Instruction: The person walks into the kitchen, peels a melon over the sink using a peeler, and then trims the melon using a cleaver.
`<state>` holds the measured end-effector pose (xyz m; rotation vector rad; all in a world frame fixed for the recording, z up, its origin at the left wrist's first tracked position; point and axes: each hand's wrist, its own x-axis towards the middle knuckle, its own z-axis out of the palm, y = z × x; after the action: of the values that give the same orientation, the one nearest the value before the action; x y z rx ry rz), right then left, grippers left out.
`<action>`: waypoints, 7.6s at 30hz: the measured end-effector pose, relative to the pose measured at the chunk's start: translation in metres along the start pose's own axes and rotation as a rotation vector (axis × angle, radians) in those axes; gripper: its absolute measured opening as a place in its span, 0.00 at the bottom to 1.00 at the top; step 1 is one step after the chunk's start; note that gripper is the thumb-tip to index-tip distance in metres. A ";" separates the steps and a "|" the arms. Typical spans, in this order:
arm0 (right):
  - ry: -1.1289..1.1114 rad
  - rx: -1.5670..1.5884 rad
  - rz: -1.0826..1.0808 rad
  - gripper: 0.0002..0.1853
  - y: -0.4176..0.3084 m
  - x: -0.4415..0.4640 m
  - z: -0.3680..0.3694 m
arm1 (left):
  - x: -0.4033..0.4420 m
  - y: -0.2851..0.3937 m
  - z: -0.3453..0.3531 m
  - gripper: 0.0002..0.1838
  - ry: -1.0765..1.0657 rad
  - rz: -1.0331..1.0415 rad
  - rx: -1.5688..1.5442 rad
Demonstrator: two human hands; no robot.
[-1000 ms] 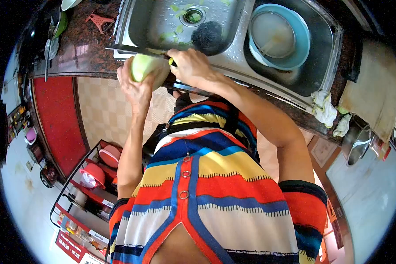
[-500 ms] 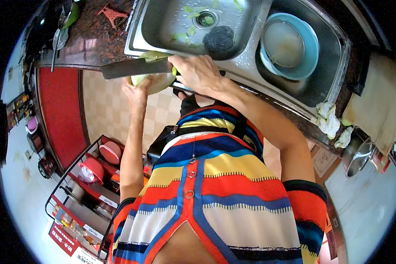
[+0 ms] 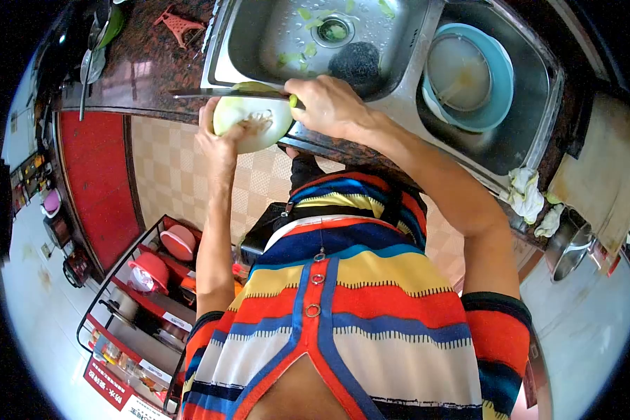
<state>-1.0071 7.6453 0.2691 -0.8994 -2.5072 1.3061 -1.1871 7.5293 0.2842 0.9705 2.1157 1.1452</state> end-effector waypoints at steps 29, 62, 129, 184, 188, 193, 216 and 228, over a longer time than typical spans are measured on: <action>0.060 -0.031 0.065 0.17 -0.005 -0.002 0.011 | -0.010 0.002 0.013 0.26 0.088 0.205 0.229; 0.128 -0.036 -0.064 0.29 0.021 -0.025 -0.008 | -0.001 0.033 -0.010 0.27 -0.064 0.003 -0.101; 0.353 -0.271 -0.073 0.26 -0.031 -0.085 -0.086 | 0.004 0.076 0.010 0.32 -0.207 0.241 -0.135; 0.432 -0.171 0.372 0.20 0.031 -0.042 -0.098 | 0.000 0.071 0.014 0.35 -0.161 0.162 -0.479; 0.455 -0.003 0.491 0.20 0.041 -0.049 -0.075 | 0.001 0.057 0.014 0.35 -0.127 0.130 -0.652; 0.355 0.145 0.367 0.26 0.022 -0.061 -0.065 | -0.005 0.024 0.005 0.37 -0.048 -0.029 -0.666; 0.188 -0.245 0.076 0.27 -0.010 -0.074 0.021 | -0.045 0.006 0.020 0.34 -0.064 0.364 0.255; 0.239 -0.274 -0.150 0.25 -0.028 -0.080 0.017 | -0.044 0.014 0.028 0.17 -0.032 0.285 0.209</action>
<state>-0.9620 7.5745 0.2902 -0.8417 -2.5406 0.7728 -1.1357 7.5125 0.2876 1.4136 2.1516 1.0429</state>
